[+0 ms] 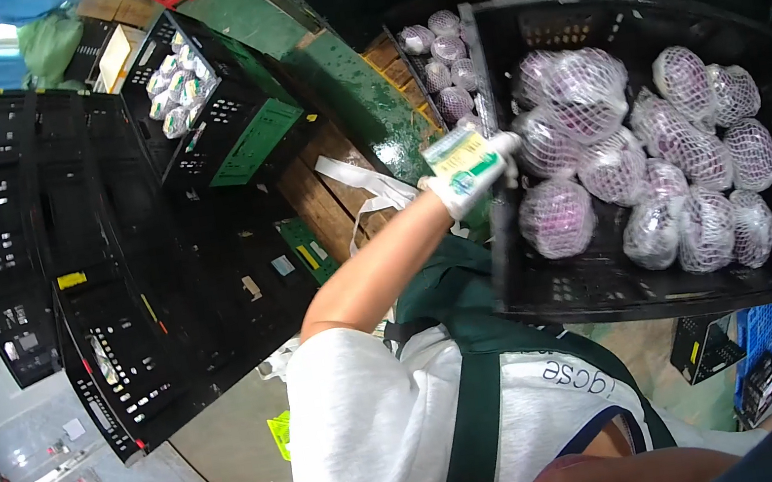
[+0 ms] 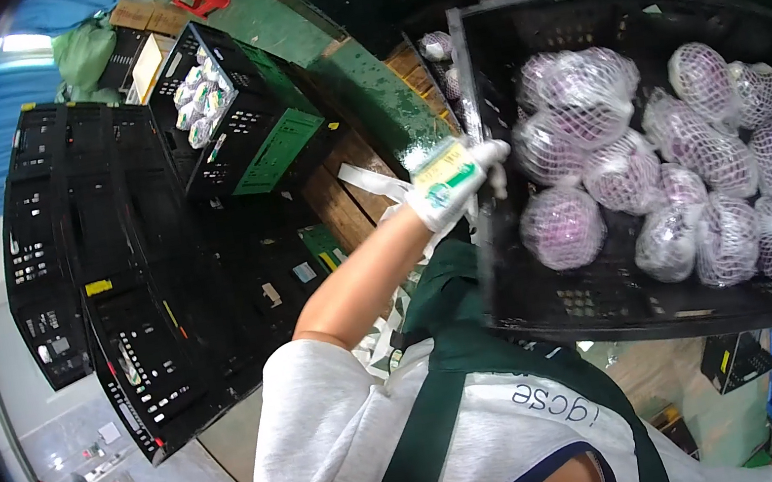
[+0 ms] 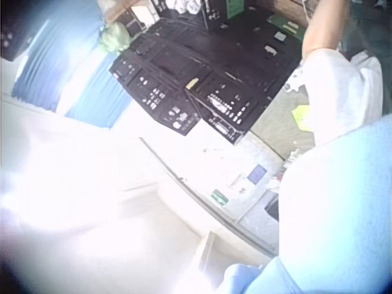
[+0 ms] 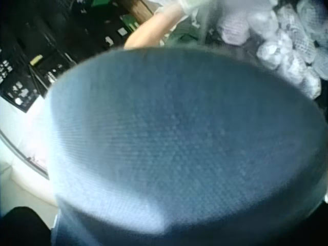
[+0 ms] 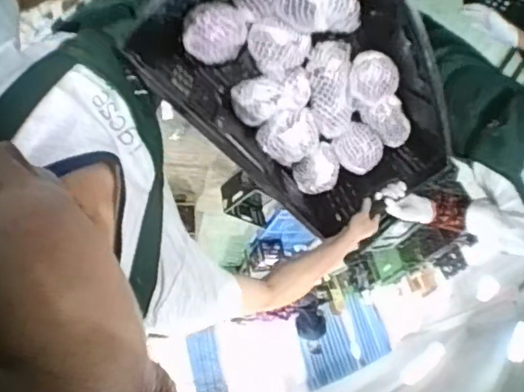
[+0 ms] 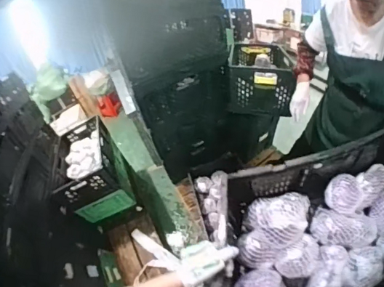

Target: The person labels netted onions by picking up a green crate of onions, placing it onto a stack, and then applying adhesive labels to individual onion nets one by one before repeating the process with a black crate.

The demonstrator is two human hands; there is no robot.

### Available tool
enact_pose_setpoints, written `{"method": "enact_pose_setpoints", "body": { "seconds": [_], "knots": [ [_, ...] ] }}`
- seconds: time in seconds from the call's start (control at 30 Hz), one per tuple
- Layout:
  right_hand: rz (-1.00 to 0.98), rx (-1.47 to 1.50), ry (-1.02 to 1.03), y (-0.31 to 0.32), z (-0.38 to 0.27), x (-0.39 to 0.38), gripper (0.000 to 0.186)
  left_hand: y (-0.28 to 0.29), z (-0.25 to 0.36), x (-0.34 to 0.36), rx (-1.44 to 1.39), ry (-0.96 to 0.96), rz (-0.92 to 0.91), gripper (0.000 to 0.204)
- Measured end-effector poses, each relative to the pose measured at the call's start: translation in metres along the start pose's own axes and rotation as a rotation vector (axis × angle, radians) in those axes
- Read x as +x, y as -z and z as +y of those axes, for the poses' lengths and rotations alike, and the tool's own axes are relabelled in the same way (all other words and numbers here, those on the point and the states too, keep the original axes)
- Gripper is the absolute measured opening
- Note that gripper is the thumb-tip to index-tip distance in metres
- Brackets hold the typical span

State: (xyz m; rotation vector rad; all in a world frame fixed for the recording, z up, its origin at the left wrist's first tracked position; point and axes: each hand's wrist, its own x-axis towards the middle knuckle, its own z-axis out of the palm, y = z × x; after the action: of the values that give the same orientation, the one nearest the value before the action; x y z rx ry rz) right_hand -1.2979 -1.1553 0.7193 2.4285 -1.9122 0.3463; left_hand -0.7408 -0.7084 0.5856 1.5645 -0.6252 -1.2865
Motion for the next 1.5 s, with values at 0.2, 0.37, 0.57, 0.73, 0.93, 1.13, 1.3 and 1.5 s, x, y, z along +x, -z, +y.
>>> {"method": "enact_pose_setpoints", "body": {
  "seconds": [0.2,0.37,0.57,0.73,0.93,1.13,1.3,1.5],
  "knots": [
    [-0.421,0.531,0.102,-0.037,-0.166,-0.054,0.035,0.112,0.024,-0.08,-0.229,-0.057,0.367,0.028],
    [-0.649,0.59,0.307,-0.066,-0.345,-0.07,0.026,0.193,0.01,-0.183,-0.259,0.036,0.664,0.018],
    [-0.612,0.555,0.808,-0.109,-0.6,-0.026,0.028,0.248,-0.054,-0.266,-0.409,-0.019,1.017,0.019],
    [-0.274,0.302,1.228,-0.105,-0.839,-0.029,0.041,0.275,-0.085,-0.302,-0.677,-0.125,1.314,0.021],
    [-0.192,0.28,1.47,-0.111,-1.072,-0.061,0.046,0.287,-0.081,-0.295,-0.873,-0.249,1.538,0.018],
    [-0.336,0.21,1.483,-0.168,-1.183,-0.106,0.047,0.282,-0.09,-0.258,-0.96,-0.153,1.721,0.013],
    [-0.481,0.157,1.524,-0.215,-1.229,-0.111,0.041,0.293,-0.094,-0.233,-1.003,0.025,1.769,0.02],
    [-0.643,-0.076,1.638,-0.224,-1.272,-0.098,0.037,0.288,-0.045,-0.216,-1.095,0.017,1.802,0.016]
  ]
}}
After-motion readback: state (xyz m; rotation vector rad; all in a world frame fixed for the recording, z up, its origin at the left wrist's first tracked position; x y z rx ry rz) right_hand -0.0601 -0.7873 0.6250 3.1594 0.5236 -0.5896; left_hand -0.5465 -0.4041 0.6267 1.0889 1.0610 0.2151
